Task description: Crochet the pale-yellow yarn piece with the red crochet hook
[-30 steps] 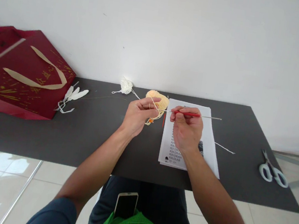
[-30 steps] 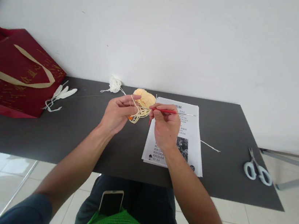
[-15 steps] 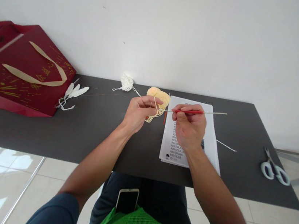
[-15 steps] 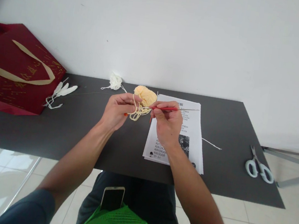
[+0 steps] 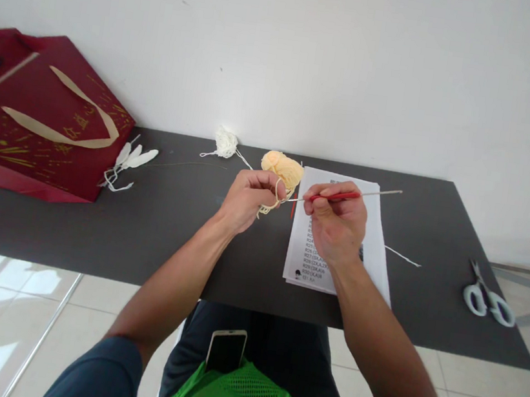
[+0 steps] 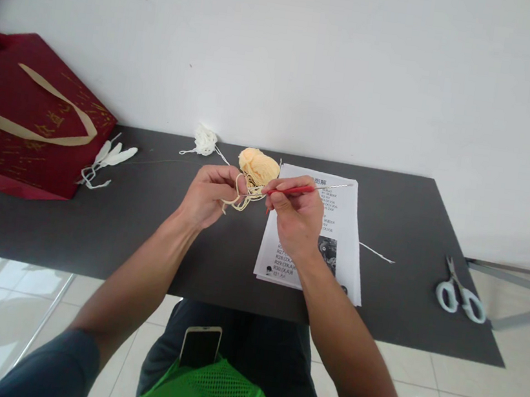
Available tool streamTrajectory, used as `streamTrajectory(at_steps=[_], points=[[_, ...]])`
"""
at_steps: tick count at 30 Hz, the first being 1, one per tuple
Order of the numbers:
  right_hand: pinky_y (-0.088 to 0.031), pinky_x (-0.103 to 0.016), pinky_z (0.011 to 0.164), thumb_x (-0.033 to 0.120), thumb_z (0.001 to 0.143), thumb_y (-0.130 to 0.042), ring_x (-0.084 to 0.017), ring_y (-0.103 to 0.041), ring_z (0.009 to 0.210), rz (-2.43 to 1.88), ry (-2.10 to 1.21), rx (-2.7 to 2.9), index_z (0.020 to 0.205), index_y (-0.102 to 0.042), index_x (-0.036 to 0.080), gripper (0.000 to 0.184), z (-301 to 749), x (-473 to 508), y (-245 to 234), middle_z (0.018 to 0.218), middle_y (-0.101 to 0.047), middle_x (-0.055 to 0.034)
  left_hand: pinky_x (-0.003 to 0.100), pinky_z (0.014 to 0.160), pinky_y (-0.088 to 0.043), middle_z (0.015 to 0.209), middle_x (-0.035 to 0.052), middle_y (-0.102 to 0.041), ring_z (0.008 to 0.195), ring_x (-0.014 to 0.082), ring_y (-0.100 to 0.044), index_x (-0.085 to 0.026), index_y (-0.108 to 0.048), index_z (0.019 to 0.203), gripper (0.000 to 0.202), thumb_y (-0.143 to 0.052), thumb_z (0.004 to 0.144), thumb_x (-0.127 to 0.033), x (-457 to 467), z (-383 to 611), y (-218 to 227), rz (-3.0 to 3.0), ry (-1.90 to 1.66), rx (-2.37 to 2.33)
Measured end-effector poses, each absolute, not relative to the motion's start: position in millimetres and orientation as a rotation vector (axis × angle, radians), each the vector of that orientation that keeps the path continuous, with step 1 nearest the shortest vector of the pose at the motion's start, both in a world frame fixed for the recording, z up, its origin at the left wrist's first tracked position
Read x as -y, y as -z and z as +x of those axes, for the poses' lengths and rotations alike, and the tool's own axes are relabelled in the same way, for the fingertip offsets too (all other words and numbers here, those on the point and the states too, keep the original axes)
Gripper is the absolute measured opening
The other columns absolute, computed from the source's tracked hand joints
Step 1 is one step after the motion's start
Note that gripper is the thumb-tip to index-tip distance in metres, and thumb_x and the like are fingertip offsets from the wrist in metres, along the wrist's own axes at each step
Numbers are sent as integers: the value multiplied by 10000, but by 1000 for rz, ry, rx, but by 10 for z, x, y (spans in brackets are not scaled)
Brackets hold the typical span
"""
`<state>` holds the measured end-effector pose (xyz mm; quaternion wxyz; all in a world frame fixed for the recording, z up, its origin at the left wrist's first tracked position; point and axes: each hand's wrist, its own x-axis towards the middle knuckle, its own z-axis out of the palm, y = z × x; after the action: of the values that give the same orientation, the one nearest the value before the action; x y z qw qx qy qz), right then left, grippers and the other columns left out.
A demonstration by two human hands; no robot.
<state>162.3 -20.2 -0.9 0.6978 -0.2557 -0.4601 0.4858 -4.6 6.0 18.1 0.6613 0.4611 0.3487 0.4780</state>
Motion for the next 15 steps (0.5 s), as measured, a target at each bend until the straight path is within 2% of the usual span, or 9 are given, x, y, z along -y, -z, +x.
streamTrajectory(at_steps=[5,15], points=[[-471,-265,567,316,801,-836,-95,-594,594,-584,-1112,1013,873,-632,256,224,1619,214,-3,822,-747,19,247,504,-265,511,9,-572,490,99,-461,-129,-693,636,147,-609,527,-76,-57,-45,-206,975,-1034,-723],[-470,-258,545,381,771,-856,-90,-584,583,-601,-1217,932,839,-613,253,283,1603,239,-55,803,-735,27,269,500,-274,498,11,-536,467,104,-435,-139,-691,616,155,-587,509,-96,-67,-39,-206,899,-985,-633]])
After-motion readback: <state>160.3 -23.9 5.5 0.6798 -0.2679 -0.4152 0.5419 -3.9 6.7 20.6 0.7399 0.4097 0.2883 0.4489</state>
